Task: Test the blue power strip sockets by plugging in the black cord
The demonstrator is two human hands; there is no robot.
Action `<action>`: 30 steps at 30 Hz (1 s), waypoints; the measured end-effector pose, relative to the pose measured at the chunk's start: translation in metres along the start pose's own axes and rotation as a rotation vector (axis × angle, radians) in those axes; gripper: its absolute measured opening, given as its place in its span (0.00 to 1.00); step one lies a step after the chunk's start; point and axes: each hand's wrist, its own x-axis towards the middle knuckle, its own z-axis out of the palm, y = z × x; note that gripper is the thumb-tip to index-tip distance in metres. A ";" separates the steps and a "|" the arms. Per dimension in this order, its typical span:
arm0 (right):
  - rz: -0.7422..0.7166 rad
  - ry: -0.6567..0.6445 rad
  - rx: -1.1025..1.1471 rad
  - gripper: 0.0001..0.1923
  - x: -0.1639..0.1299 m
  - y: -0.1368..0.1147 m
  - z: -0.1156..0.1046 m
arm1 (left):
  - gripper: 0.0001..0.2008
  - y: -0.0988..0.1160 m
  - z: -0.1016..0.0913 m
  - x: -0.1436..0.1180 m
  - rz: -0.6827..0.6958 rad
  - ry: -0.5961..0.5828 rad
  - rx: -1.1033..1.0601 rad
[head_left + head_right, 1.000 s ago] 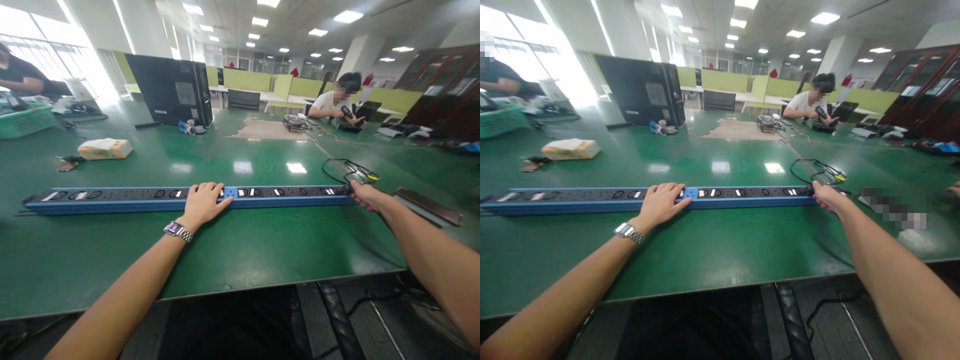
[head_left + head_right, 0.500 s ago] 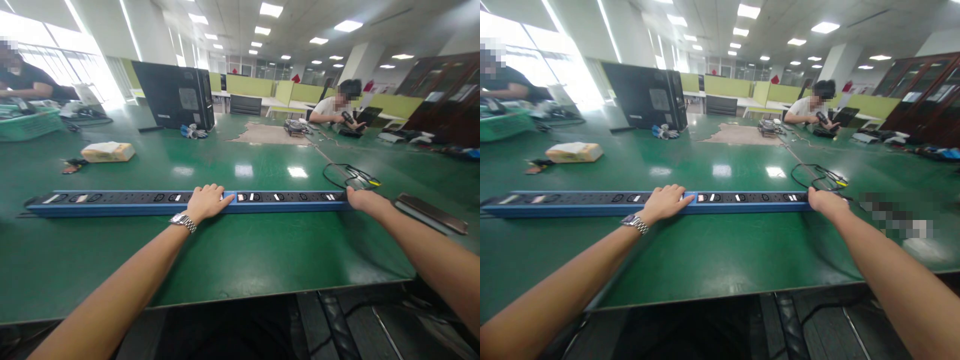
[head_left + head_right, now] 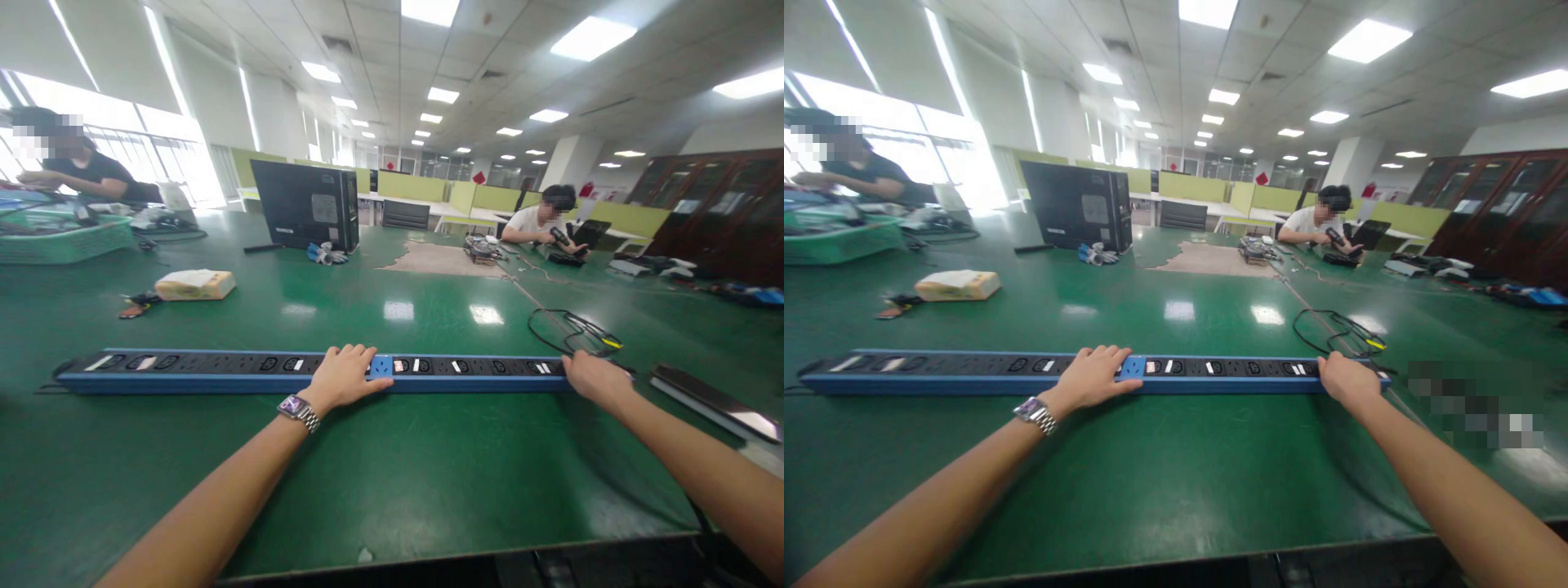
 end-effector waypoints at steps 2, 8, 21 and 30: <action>-0.012 -0.004 -0.021 0.30 0.003 0.003 0.002 | 0.38 0.001 0.000 -0.001 0.005 0.013 -0.003; -0.003 0.017 -0.032 0.29 0.008 0.007 0.009 | 0.37 0.002 0.000 -0.002 -0.012 0.034 -0.032; -0.100 0.073 -0.051 0.24 0.015 0.015 0.026 | 0.35 -0.002 0.002 -0.002 -0.087 0.043 -0.126; -0.140 -0.004 0.053 0.27 0.035 0.030 0.024 | 0.35 -0.002 0.003 -0.004 -0.087 0.065 -0.118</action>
